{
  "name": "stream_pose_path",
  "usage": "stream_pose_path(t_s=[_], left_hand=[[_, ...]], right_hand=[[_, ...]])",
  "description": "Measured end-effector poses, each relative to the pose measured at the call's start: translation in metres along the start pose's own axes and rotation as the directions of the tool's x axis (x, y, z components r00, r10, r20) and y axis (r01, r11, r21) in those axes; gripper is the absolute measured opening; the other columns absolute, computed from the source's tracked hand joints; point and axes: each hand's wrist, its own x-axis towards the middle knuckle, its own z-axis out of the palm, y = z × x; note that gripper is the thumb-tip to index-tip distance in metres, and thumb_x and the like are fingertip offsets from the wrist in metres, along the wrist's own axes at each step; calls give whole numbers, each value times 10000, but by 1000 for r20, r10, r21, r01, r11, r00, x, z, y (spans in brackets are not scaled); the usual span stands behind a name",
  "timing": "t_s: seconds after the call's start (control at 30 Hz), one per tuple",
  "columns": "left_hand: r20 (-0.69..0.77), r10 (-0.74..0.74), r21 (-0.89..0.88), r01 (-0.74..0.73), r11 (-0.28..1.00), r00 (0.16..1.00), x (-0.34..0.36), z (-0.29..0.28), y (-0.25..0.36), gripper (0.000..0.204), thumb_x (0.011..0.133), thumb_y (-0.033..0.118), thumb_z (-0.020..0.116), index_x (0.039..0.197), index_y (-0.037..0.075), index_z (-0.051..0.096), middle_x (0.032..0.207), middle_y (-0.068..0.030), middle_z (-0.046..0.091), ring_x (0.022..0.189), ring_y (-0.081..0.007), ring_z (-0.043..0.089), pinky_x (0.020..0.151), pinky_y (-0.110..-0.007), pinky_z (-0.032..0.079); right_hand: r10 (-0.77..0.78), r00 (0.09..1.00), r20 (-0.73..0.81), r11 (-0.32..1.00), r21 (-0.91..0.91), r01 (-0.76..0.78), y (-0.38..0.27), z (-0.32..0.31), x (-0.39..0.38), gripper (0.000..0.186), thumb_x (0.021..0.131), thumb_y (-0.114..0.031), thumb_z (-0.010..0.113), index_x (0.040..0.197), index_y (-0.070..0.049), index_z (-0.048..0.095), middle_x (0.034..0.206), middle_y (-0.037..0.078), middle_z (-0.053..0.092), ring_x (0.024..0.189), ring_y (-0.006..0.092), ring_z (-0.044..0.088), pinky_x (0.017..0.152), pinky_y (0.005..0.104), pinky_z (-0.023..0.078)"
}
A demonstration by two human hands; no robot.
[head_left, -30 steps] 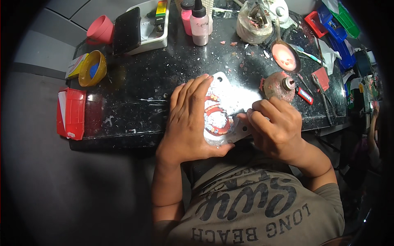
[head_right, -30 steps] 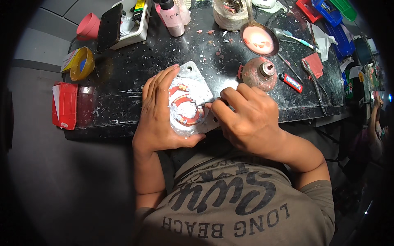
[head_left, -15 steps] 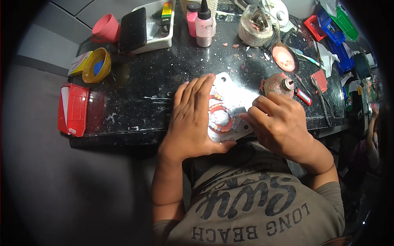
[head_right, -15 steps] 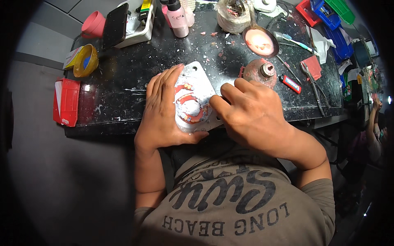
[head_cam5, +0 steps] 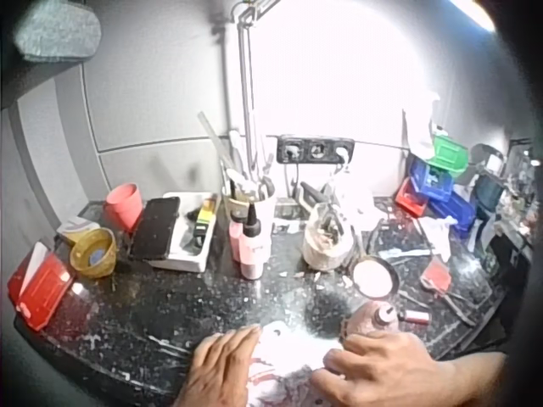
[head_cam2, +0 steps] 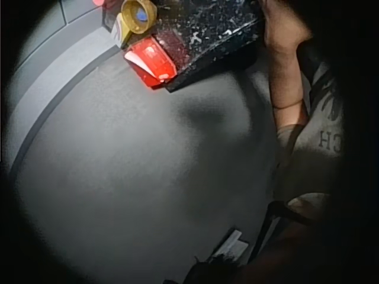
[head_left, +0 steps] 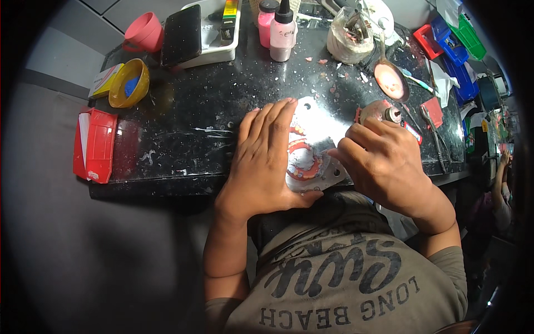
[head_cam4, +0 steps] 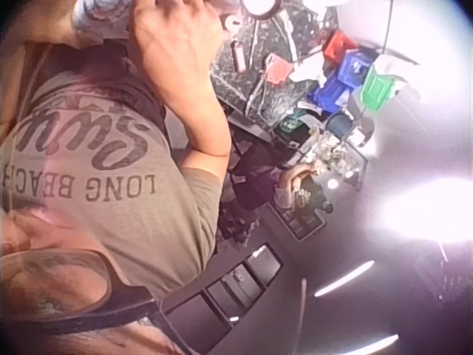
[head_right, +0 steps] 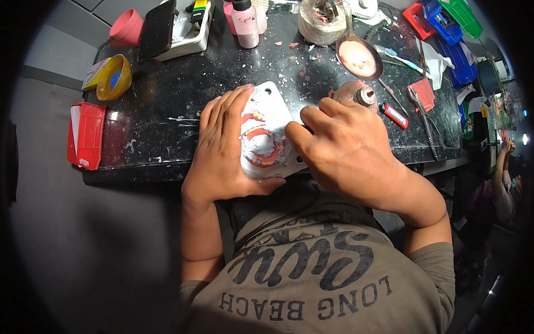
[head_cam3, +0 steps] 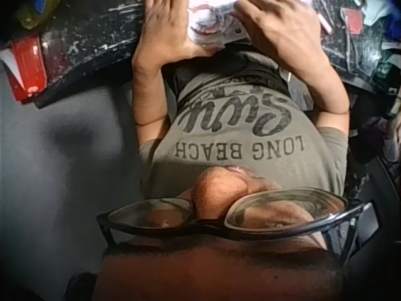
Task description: The person uses a tool to scrape and remove material from the surface of a dental model held in a metal base, turning the model and repeating the scraping action across different sections of the prosthesis.
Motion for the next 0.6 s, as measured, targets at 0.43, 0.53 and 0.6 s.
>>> stream_pose_path(t_s=[0.43, 0.53, 0.6], left_hand=[[2, -4, -20, 4, 1000, 1000, 2, -3, 1, 1507, 510, 497, 1075, 1722, -40, 359, 1665, -254, 531, 1561, -433, 507, 1346, -589, 298], [7, -11, -20, 11, 1000, 1000, 3, -4, 2, 1488, 512, 467, 1068, 1721, -37, 362, 1663, -252, 534, 1558, -430, 510, 1347, -587, 300], [11, -14, -20, 14, 1000, 1000, 3, -3, 2, 1482, 512, 462, 1064, 1720, -36, 364, 1662, -251, 534, 1559, -429, 510, 1347, -587, 301]], right_hand=[[-151, 985, -82, 988, -22, 150, 17, 19, 5, 248, 779, -221, 777, 988, -92, 744, 924, 37, 645, 861, 234, 667, 724, 397, 529], [-198, 962, -188, 980, -28, 196, 21, 27, -1, 263, 781, -235, 766, 999, -89, 745, 930, 38, 624, 850, 234, 629, 740, 394, 496], [-201, 954, -223, 979, -17, 202, 22, 31, -6, 274, 779, -241, 762, 1005, -88, 747, 940, 38, 629, 832, 231, 605, 738, 392, 474]])
